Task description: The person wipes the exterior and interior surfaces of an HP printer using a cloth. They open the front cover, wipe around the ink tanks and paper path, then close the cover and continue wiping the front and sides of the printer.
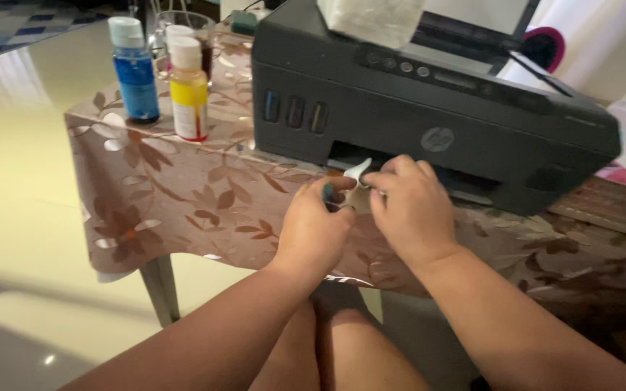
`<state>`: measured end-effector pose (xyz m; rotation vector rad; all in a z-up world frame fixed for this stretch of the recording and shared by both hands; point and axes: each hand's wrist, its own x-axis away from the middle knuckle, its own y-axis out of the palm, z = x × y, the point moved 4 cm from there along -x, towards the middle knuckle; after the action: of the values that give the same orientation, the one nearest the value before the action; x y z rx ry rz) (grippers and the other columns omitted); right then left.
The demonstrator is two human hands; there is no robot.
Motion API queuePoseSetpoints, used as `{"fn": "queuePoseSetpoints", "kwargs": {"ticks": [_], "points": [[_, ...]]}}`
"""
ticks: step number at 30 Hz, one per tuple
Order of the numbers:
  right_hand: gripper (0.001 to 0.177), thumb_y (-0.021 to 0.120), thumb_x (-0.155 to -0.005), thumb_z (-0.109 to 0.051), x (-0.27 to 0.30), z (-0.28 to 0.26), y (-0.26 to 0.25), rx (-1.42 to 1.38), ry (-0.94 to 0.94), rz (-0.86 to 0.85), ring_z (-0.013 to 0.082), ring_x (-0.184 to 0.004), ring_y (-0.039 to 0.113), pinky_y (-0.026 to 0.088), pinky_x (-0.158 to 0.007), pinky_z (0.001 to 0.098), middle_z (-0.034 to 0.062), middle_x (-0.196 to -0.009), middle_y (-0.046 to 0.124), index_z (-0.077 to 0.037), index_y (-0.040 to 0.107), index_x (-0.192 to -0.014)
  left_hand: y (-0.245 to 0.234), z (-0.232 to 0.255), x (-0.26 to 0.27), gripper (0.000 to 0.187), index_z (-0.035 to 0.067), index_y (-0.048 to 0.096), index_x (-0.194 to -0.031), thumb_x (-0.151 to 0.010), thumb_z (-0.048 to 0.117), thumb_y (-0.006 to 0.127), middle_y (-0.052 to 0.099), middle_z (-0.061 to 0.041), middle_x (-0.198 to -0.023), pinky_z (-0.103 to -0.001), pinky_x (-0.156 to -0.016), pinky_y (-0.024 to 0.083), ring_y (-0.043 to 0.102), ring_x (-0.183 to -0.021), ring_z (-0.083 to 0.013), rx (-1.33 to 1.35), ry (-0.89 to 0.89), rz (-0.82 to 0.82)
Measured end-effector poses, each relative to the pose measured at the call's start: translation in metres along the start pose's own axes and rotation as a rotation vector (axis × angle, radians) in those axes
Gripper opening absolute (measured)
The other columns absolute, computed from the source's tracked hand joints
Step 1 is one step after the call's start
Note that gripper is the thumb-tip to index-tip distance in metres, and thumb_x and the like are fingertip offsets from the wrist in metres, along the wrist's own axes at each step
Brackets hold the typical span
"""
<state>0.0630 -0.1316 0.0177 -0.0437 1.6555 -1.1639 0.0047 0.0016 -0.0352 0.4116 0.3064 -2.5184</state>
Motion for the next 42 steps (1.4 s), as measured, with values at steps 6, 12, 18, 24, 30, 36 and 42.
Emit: {"fn": "queuePoseSetpoints", "kwargs": {"ticks": [6,12,18,24,30,36,42], "points": [[0.025,0.068,-0.084,-0.017,-0.019,-0.033,0.023,0.031,0.004,-0.29,0.0305,-0.099,0.062,0.053,-0.083,0.046,0.0079,-0.1,0.067,-0.013,0.077,-0.107,-0.021,-0.015,-0.006,0.032,0.005,0.072,-0.114,-0.083,0.009,0.064,0.078,-0.011,-0.093,-0.032,-0.073,0.059,0.074,-0.077,-0.0173,0.187,-0.191,-0.017],[0.029,0.063,-0.087,-0.016,-0.031,-0.041,0.026,0.002,-0.02,-0.38,0.0312,-0.101,0.063,0.052,-0.084,0.0482,0.0091,-0.102,0.068,-0.013,0.075,-0.113,-0.037,-0.024,-0.005,0.016,0.004,0.068,-0.102,-0.088,0.008,0.061,0.069,-0.005,-0.084,-0.036,-0.049,0.052,0.061,-0.061,-0.0165,0.36,-0.398,0.13],[0.027,0.063,-0.089,-0.022,-0.014,-0.013,0.006,0.04,0.064,-0.368,0.0313,-0.099,0.065,0.053,-0.084,0.0464,0.0099,-0.1,0.069,-0.013,0.075,-0.111,-0.022,-0.028,0.003,0.015,0.007,0.072,-0.098,-0.089,0.014,0.062,0.069,-0.011,-0.083,-0.038,-0.053,0.053,0.061,-0.063,-0.0175,0.257,-0.485,-0.105],[0.029,0.066,-0.087,-0.015,-0.019,-0.03,0.026,-0.243,0.048,-0.32,0.0318,-0.098,0.067,0.054,-0.085,0.0433,0.0123,-0.103,0.07,-0.011,0.076,-0.114,-0.006,-0.012,0.01,0.047,0.007,0.065,-0.107,-0.099,0.05,0.048,0.068,-0.008,-0.087,-0.04,-0.068,0.055,0.067,-0.073,-0.0197,0.544,-0.791,-0.133],[0.029,0.069,-0.088,-0.013,0.034,-0.053,-0.005,-0.742,0.006,-0.24,0.0269,-0.108,0.068,0.056,-0.088,0.0376,0.013,-0.118,0.071,-0.006,0.075,-0.115,-0.021,-0.01,0.021,0.054,0.01,0.061,-0.113,-0.101,0.057,0.037,0.068,-0.009,-0.093,-0.041,-0.066,0.057,0.067,-0.071,-0.0213,0.864,-1.001,-0.258],[0.014,0.068,-0.096,-0.016,0.018,0.05,-0.102,-0.439,0.363,0.037,0.0157,-0.088,0.073,0.06,-0.077,0.0338,0.0061,-0.103,0.077,-0.01,0.075,-0.106,0.027,0.024,0.0,0.032,0.005,0.062,-0.116,-0.101,0.03,0.048,0.071,-0.02,-0.109,-0.036,-0.07,0.065,0.074,-0.084,-0.0281,0.98,-0.825,-0.528],[0.017,0.068,-0.103,-0.018,0.011,0.168,-0.156,-0.467,0.578,0.178,0.0116,-0.077,0.069,0.059,-0.07,0.0287,0.0069,-0.097,0.075,-0.007,0.074,-0.115,0.125,0.089,-0.019,0.032,0.001,0.06,-0.12,-0.101,0.025,0.051,0.071,-0.023,-0.114,-0.039,-0.079,0.064,0.074,-0.096,-0.0323,0.934,-0.733,-0.798]]}}
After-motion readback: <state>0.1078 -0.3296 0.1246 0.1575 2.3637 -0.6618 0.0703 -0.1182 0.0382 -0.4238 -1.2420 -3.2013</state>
